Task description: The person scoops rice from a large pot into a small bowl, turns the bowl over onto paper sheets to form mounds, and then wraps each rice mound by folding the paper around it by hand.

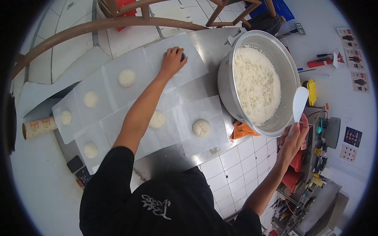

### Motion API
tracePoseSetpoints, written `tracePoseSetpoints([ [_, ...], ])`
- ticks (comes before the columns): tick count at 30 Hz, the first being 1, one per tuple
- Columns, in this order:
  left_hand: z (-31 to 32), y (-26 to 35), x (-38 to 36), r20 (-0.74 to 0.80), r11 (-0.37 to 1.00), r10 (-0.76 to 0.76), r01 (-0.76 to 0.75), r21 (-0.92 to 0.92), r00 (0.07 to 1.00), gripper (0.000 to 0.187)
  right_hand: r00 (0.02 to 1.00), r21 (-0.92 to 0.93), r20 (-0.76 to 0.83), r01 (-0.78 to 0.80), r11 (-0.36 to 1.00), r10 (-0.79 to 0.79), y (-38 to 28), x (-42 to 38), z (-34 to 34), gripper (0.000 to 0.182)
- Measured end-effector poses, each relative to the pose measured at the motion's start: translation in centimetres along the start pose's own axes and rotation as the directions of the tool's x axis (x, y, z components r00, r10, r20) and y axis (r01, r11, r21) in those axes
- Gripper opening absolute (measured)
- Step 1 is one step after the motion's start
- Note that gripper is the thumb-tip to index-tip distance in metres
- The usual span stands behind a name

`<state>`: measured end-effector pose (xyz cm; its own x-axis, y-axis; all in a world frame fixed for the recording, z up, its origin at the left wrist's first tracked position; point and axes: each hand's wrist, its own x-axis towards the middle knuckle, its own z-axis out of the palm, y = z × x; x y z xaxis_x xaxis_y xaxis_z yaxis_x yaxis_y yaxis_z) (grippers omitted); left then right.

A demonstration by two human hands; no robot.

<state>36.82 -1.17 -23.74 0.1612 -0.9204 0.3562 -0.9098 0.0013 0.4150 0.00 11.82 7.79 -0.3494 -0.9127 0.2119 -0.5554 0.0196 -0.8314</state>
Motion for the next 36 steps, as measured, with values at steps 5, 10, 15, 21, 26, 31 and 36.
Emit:
tracePoseSetpoints([
  [5, 2.0, -0.4, -0.2, 0.052, 0.988, 0.043, -0.05, 0.144, 0.998, 0.053, 0.942, -0.623, 0.292, 0.318, 0.715, -0.165, 6.8, 7.4, -1.0, 0.033],
  [10, -0.7, 1.4, -0.9, -0.278, 0.964, 0.15, -0.077, 0.254, 0.949, 0.045, 0.655, -0.637, 0.745, 0.642, 0.428, 0.127, 15.1, 14.4, 2.2, 0.033],
  [15, -11.5, 9.0, -12.6, 0.094, 0.785, -0.229, 0.241, -0.571, 0.969, 0.016, 0.444, -0.481, 0.877, 0.802, 0.355, 0.186, 15.4, 17.0, 7.5, 0.032],
  [21, -14.9, 14.5, -37.0, 0.611, 0.699, -0.302, 0.606, -0.381, 0.732, 0.027, 0.558, -0.527, 0.766, 0.83, 0.185, -0.321, 10.5, 11.1, 6.2, 0.025],
  [26, -14.0, 16.3, -41.9, 0.479, 0.88, -0.057, 0.271, -0.391, 0.876, 0.018, 0.571, 0.007, 0.676, 0.626, 0.78, -0.465, 6.0, -3.9, 2.4, 0.02],
  [31, -9.0, 17.1, -38.4, 0.268, 0.989, 0.106, -0.074, -0.126, 0.958, 0.027, 0.137, 0.048, 0.941, 0.851, 0.523, -0.31, 19.7, -14.8, 4.2, 0.027],
  [36, -5.2, 16.6, -37.5, 0.199, 0.989, -0.055, 0.081, -0.125, 0.978, 0.023, 0.285, 0.043, 0.829, 0.824, 0.565, -0.48, 25.2, -15.8, 6.3, 0.039],
])
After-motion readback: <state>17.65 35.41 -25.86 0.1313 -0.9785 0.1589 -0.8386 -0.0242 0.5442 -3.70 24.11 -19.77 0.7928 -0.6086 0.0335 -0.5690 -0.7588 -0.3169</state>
